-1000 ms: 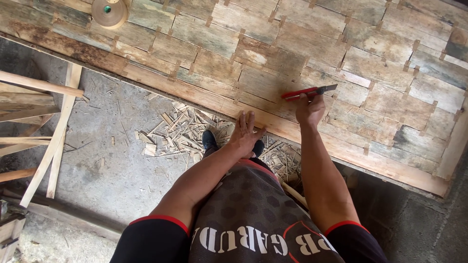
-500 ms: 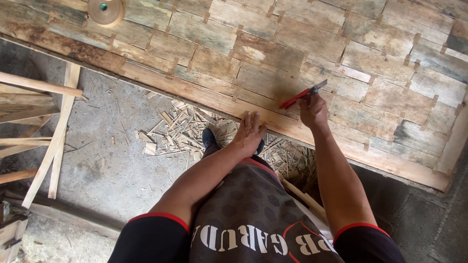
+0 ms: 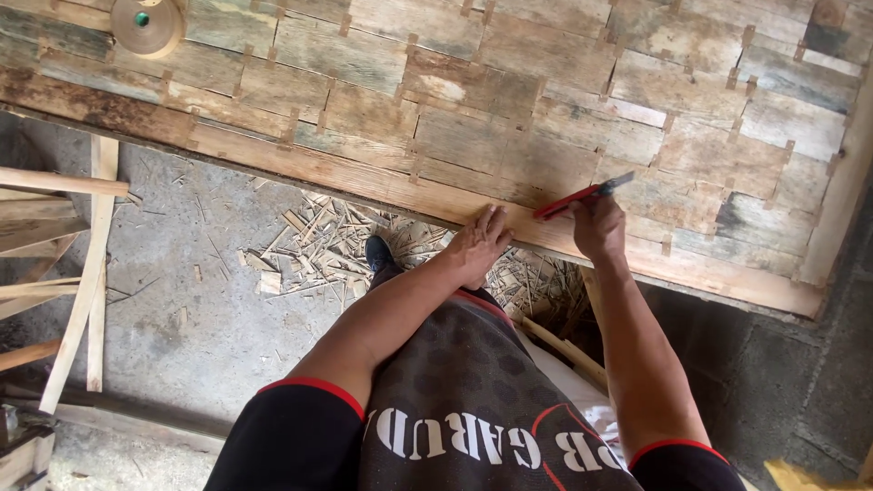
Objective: Applying thin wood veneer panels to a larger surface using adhesive tape.
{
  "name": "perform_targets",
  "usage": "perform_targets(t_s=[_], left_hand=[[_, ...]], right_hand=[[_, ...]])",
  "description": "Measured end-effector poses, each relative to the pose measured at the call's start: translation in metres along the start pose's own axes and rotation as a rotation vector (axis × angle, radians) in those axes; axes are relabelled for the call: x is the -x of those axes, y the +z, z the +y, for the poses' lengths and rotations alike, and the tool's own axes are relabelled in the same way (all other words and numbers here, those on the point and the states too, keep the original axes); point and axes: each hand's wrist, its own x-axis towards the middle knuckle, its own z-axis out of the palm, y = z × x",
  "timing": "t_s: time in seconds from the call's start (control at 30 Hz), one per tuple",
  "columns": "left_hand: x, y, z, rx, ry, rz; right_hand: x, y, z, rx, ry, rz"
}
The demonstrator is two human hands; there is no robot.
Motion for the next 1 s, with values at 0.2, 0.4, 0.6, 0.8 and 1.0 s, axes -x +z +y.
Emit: perform_targets(t_s=[0.2,0.4,0.6,0.8,1.0], left_hand=[[-0.016,0.015,-0.002,0.048,-0.031,0.068],[-0.011,0.009,-0.004,0.087,-0.046,0.061],[-0.012,0.013,0.0,0.104,-0.065,0.074],[-0.012,0.002,-0.002,0.133,-0.072,-0.01],[-0.035,0.012,-0.013,-0.177,0.047,0.065]], right_hand=[[0.011,0.008,-0.001,-0.02,-0.081,0.089],[0.01,0.005,-0.001,-0.036,-0.001,0.07],[-0.014,0.016,0.017,0.004,-0.072,0.244],[-0.023,0.017,-0.015,0.005,0.128,0.121],[-0.029,0.027,-0.001,-0.086,0.063,0.15]])
